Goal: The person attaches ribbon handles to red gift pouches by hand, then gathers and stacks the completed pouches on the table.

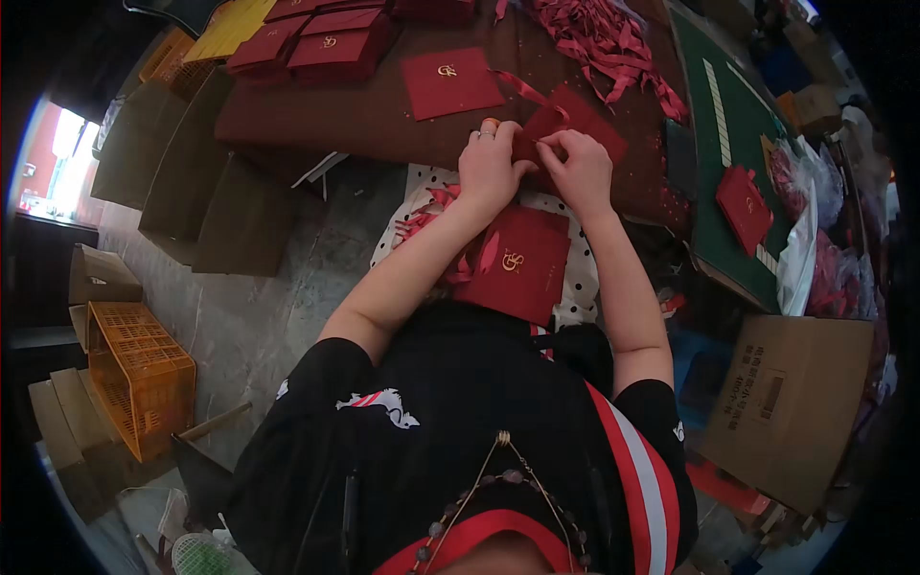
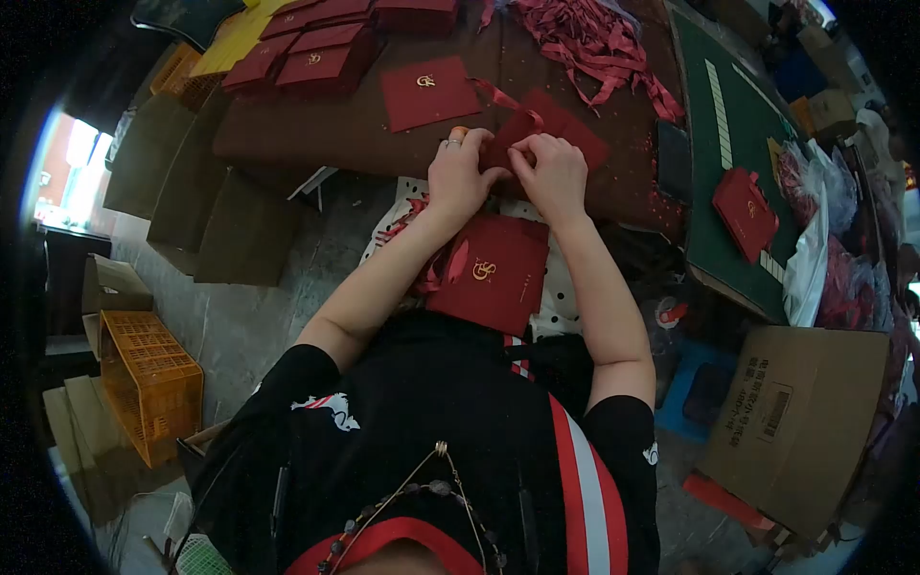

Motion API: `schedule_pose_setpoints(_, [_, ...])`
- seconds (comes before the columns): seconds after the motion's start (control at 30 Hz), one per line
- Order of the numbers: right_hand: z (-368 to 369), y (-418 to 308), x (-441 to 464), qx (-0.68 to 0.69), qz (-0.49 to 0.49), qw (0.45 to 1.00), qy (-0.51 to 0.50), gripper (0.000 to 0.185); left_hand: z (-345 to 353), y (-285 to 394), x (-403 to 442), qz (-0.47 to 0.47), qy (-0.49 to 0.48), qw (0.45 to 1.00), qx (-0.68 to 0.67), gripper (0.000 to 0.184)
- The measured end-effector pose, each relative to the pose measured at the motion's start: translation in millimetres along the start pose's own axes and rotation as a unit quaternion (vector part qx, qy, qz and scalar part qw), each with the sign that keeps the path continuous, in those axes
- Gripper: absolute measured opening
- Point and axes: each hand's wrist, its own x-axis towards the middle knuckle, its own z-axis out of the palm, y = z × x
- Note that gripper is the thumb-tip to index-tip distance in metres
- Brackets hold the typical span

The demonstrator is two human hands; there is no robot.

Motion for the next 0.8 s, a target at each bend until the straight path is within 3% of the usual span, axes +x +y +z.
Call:
schedule_pose_setpoints(0.23, [5, -4, 3, -0.052, -0.07, 0.996, 0.002, 0.011, 3, -1, 3, 0.001, 0.003, 1.0, -0.022, 0.045])
schedule_pose_setpoints(0.47, [23, -1, -4, -0.067, -0.073, 0.995, 0.006, 0.015, 10, -3, -3, 0.01, 0.006, 1.0, -0.007, 0.038])
schedule_pose_setpoints(0.57, [24, -4, -6, 0.015, 0.004, 1.0, -0.005, 0.016, 11, -4, -5, 0.021, 0.012, 1.0, -0.003, 0.035])
schedule_pose_setpoints(0.63, [22, -7, -6, 0.107, 0.111, 0.987, -0.042, 0.016, 10, -7, -3, 0.001, 0.005, 1.0, -0.03, 0.032])
schedule_pose_setpoints(0.77, [28, -1, -8, 0.12, 0.112, 0.986, -0.039, 0.016, -1, -7, 5, -0.065, -0.036, 0.993, -0.095, 0.026])
schedule_pose_setpoints(0.8, [29, 0, -9, 0.114, 0.074, 0.99, -0.023, 0.016, -2, -7, 5, -0.063, -0.037, 0.993, -0.095, 0.026])
